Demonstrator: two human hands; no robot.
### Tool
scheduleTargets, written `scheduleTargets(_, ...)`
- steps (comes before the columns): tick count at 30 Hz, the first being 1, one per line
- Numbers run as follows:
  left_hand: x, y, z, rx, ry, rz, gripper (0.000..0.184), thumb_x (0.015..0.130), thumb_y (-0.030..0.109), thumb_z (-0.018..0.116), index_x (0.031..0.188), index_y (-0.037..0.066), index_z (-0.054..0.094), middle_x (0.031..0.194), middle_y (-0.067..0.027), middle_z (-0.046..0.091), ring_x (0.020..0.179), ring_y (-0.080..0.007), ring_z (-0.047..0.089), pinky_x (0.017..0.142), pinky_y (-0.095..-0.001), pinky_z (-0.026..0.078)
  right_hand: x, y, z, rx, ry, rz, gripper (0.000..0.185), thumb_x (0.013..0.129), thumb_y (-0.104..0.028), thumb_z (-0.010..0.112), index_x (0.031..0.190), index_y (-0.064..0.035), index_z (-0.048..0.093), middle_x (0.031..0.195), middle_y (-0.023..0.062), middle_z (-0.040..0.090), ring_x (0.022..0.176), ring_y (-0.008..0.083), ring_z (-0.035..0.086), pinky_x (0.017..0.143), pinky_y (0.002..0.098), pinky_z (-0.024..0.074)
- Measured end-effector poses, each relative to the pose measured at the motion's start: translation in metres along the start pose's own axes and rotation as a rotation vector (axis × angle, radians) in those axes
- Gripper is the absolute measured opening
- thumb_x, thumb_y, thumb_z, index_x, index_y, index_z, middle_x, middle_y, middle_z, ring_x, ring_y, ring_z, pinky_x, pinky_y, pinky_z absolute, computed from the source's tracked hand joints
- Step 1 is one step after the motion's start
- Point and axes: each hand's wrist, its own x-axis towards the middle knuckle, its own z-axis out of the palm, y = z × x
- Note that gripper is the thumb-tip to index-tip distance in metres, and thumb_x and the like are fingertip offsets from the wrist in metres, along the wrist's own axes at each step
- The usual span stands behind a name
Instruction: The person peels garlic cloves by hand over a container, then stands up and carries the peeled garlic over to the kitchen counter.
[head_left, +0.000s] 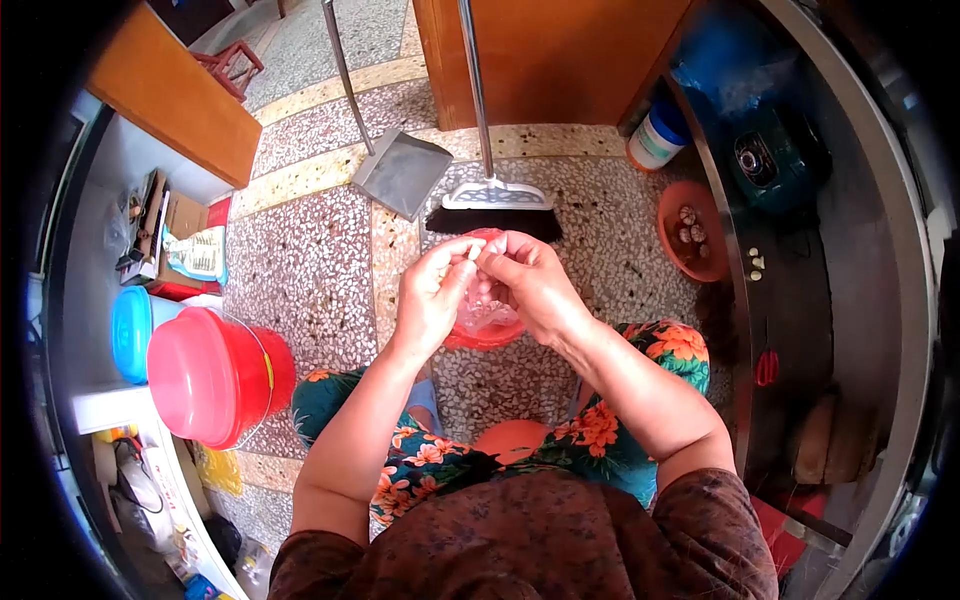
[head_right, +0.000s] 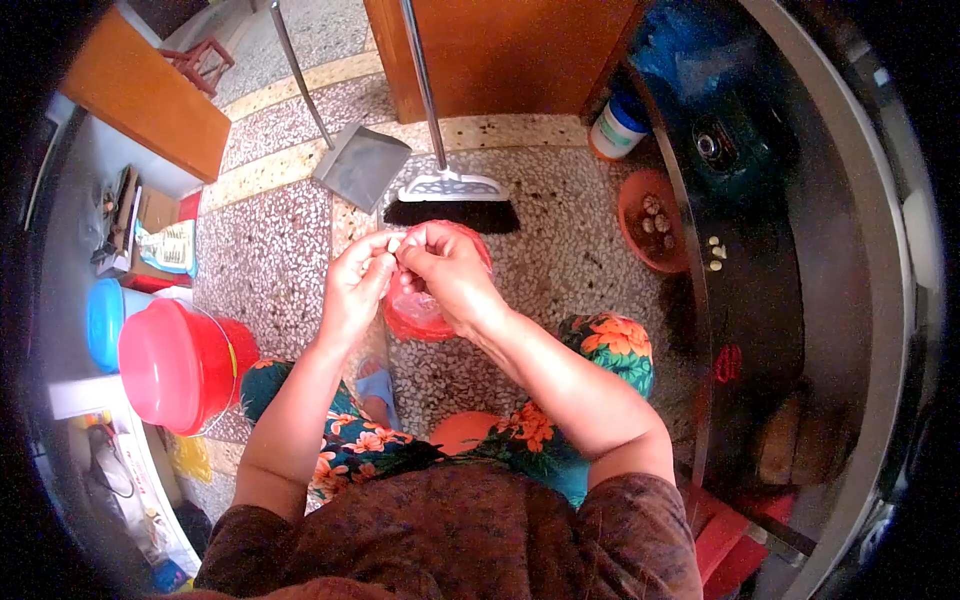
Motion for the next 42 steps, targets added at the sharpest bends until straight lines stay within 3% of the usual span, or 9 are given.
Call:
scheduleTargets(3,0.001,-0.004,0.001,-0.013,0.051,0.022,0.018,0.095,0.008,0.052,0.109,-0.001,0.059,0.087,-0.003,0.061,0.072,-0.0057,0.056,0.063,-0.0202,0.047,0.002,0.004,0.0,-0.032,0.005,-0.039,0.009,0.09,-0.008,0.058,0.082,-0.0047,0.056,0.071,0.0013,0.058,0.059,0.0075,0.053,0.054,0.0214,0.0436)
scheduleTargets(8,0.001,-0.005,-0.005,-0.206,0.047,-0.179,0.017,0.095,0.011,0.055,0.109,0.003,0.06,0.08,0.0024,0.058,0.065,-0.0011,0.048,0.055,-0.0153,0.037,0.004,0.008,-0.001,-0.004,0.005,-0.056,0.009,0.09,-0.008,0.058,0.081,-0.0052,0.056,0.071,0.001,0.058,0.058,0.0073,0.052,0.053,0.0217,0.0434)
scheduleTargets(14,0.001,-0.005,0.0,-0.107,0.062,-0.088,0.016,0.095,0.013,0.055,0.107,0.003,0.059,0.078,0.0014,0.058,0.062,-0.0014,0.047,0.054,-0.0156,0.038,0.006,0.012,-0.001,-0.062,0.008,-0.112,0.012,0.09,-0.008,0.06,0.08,-0.0041,0.056,0.07,0.0007,0.058,0.058,0.0068,0.052,0.054,0.021,0.0435)
scheduleTargets(18,0.002,-0.001,-0.002,-0.085,0.061,-0.146,0.015,0.095,0.014,0.055,0.105,0.003,0.059,0.078,0.0011,0.057,0.061,-0.0016,0.046,0.053,-0.0158,0.036,0.007,0.014,0.001,-0.071,0.019,-0.117,0.01,0.09,-0.006,0.06,0.08,-0.0034,0.057,0.07,0.0012,0.059,0.059,0.0072,0.053,0.054,0.0211,0.0443)
scheduleTargets(28,0.002,-0.003,-0.008,-0.393,0.04,-0.203,0.018,0.097,0.018,0.052,0.104,0.003,0.058,0.073,0.0027,0.051,0.055,-0.0027,0.039,0.048,-0.0171,0.032,0.008,0.012,-0.002,-0.024,0.041,-0.06,0.009,0.089,-0.004,0.058,0.081,-0.0043,0.055,0.076,0.0031,0.061,0.065,0.0096,0.057,0.062,0.024,0.048)
scheduleTargets(33,0.001,-0.002,-0.01,-0.386,0.031,-0.216,0.021,0.096,0.019,0.053,0.106,0.001,0.06,0.073,0.003,0.051,0.055,-0.0026,0.039,0.047,-0.0172,0.031,0.01,0.011,-0.004,-0.066,0.053,-0.214,0.007,0.084,0.002,0.057,0.079,-0.0025,0.055,0.075,0.0036,0.06,0.062,0.0094,0.055,0.061,0.0241,0.0473)
scheduleTargets(39,0.0,-0.01,-0.011,0.066,0.11,-0.072,0.02,0.095,0.017,0.056,0.104,0.002,0.064,0.076,0.0016,0.055,0.06,-0.0033,0.045,0.052,-0.0178,0.035,0.007,0.005,0.001,-0.008,-0.025,-0.153,0.007,0.087,0.001,0.058,0.081,-0.0013,0.057,0.074,0.0036,0.06,0.063,0.0088,0.056,0.059,0.0229,0.0473)
scheduleTargets(41,0.0,-0.013,-0.013,0.287,0.146,0.108,0.014,0.091,0.008,0.059,0.099,0.0,0.066,0.084,-0.0077,0.066,0.072,-0.0122,0.061,0.064,-0.0248,0.049,0.009,0.008,0.001,-0.069,-0.036,-0.168,0.006,0.088,0.0,0.058,0.082,-0.0012,0.057,0.073,0.003,0.06,0.062,0.0084,0.056,0.058,0.0225,0.047)
scheduleTargets(42,-0.001,-0.012,-0.013,0.287,0.146,0.108,0.014,0.091,0.008,0.059,0.099,0.0,0.066,0.084,-0.0077,0.066,0.072,-0.0122,0.061,0.064,-0.0248,0.049,0.009,0.009,0.0,-0.13,-0.047,-0.183,0.006,0.089,-0.001,0.058,0.084,-0.001,0.058,0.072,0.0023,0.06,0.062,0.0079,0.055,0.057,0.0221,0.0467)
